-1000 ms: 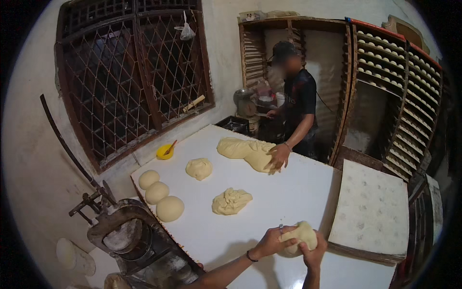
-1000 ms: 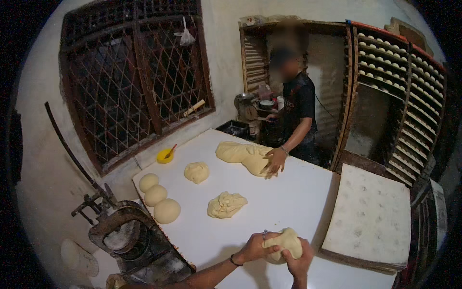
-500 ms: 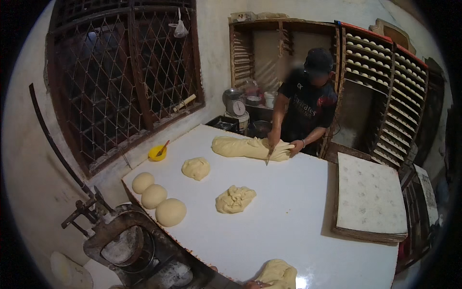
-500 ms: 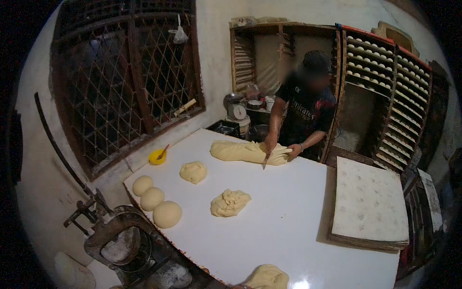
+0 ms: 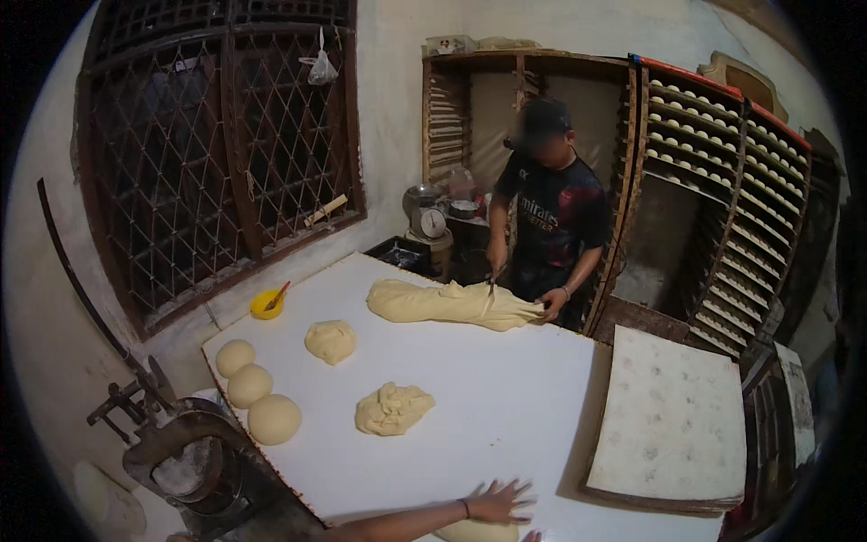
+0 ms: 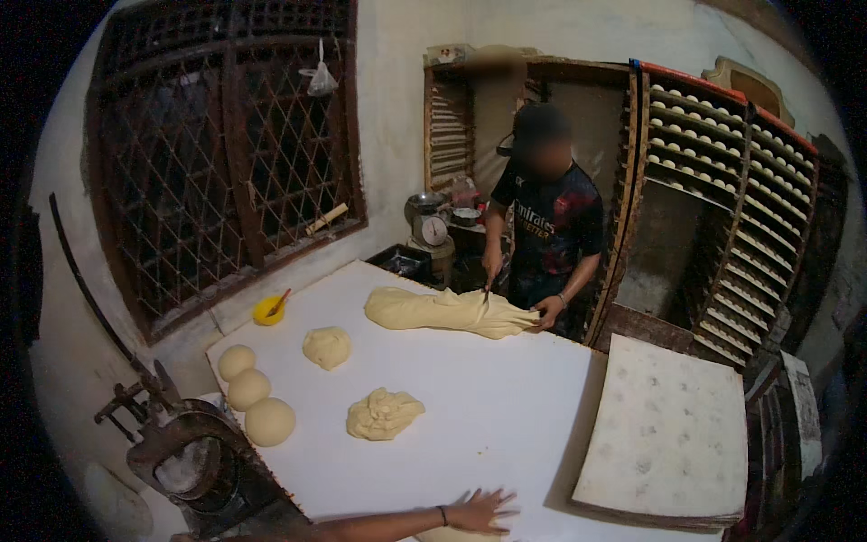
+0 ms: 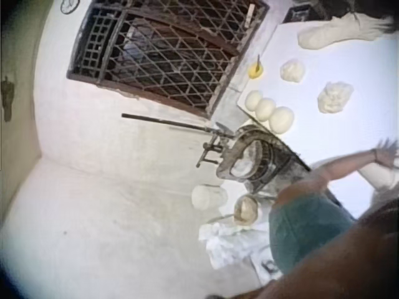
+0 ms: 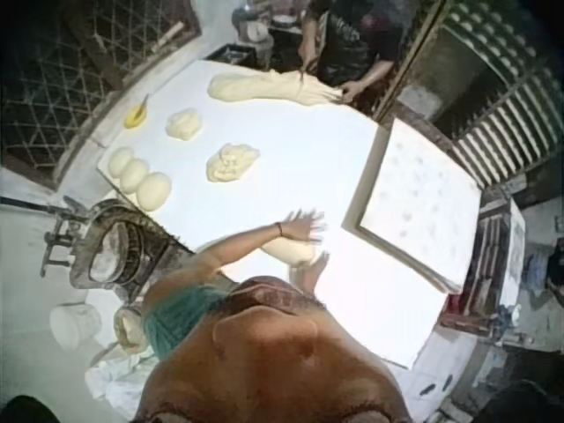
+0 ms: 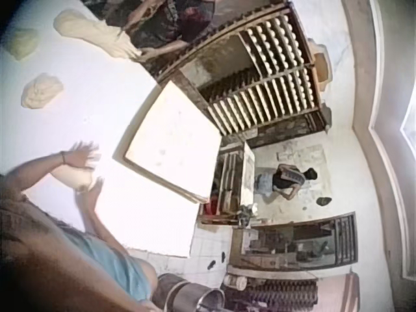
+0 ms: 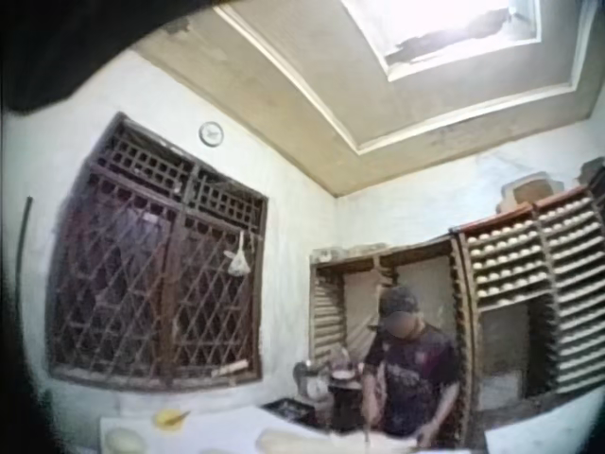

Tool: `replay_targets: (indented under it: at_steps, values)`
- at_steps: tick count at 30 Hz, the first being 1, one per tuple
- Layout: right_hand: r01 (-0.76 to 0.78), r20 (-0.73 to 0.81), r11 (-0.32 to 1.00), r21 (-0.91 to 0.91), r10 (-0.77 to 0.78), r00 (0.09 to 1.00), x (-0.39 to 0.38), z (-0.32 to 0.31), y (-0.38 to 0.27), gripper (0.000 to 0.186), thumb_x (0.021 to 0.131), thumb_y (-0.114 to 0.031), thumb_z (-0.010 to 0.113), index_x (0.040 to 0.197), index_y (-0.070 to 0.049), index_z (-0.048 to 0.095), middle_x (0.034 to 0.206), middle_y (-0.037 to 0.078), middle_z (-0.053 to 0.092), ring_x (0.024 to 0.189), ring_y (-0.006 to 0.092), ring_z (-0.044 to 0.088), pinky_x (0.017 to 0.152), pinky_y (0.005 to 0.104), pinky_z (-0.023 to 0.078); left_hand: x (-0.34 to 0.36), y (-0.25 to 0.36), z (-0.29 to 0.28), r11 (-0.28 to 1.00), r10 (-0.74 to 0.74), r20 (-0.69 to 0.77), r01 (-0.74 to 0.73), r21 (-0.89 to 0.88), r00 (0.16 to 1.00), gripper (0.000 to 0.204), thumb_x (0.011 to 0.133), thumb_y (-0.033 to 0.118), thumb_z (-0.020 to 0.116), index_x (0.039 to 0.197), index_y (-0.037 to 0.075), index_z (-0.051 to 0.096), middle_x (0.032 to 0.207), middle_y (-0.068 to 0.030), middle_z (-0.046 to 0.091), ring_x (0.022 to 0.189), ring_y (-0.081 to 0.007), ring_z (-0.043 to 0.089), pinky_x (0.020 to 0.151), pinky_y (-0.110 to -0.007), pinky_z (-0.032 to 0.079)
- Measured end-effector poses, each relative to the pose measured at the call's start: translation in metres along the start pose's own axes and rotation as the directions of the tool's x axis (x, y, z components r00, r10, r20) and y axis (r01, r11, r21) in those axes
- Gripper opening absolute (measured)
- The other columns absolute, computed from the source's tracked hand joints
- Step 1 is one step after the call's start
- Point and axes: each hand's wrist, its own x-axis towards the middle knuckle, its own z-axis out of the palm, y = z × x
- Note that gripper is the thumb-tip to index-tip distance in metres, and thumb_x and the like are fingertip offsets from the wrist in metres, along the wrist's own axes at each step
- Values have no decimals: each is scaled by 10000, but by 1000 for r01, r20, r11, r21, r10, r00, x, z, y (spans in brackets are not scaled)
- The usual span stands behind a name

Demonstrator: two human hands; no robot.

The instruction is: The person takes portions of dough from a table and shapes them into round loaves by hand.

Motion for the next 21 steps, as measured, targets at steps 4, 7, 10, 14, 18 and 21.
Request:
replay_targets:
  at_steps: [4,7,10,14,18,21]
  values:
    - [-462,272,673,578,375,886,4,6,-34,748,683,-172,702,1299,17,322,1270,223,404,1191,345,395,995,420,324,-21,-13,5,927,96,172,-25,-374,980,683,848,634,368,1361,183,385,1394,-124,377,1254,-313,382,1057,-384,285]
    - [-512,253,320,797,592,765,46,44,-32,362,776,-139,619,1099,-9,520,975,193,575,832,276,588,752,359,481,-41,-25,-2,643,-350,-16,228,-731,937,647,852,607,423,1227,89,519,1191,-151,554,1101,-255,515,934,-354,391]
    - [-691,547,326,645,435,715,100,41,-18,303,757,-206,693,922,35,612,818,114,642,749,205,608,697,320,495,-58,-14,-30,431,-498,83,330,-840,863,533,856,571,490,835,43,563,739,-88,589,700,-178,548,648,-323,450]
    - [-163,251,621,767,-56,966,141,-70,-35,345,683,-229,769,882,15,626,773,129,638,685,200,613,631,308,496,-92,35,-74,571,-405,-444,-158,-806,799,463,782,481,668,851,36,562,711,-71,578,667,-193,549,623,-320,453]
    - [435,-209,733,523,-384,899,110,-158,-77,446,557,-313,836,830,-13,648,672,129,617,603,226,614,562,287,482,-142,72,-57,814,-108,-858,-451,-367,502,574,697,576,692,892,49,573,791,-98,596,718,-219,576,670,-344,472]
    - [-284,676,899,333,-18,737,39,-145,-89,674,809,-434,629,1270,12,423,1250,216,473,1168,308,447,949,436,380,-178,77,3,739,-232,-743,-383,-554,628,555,755,519,663,1030,43,587,917,-166,611,856,-331,605,737,-391,486]
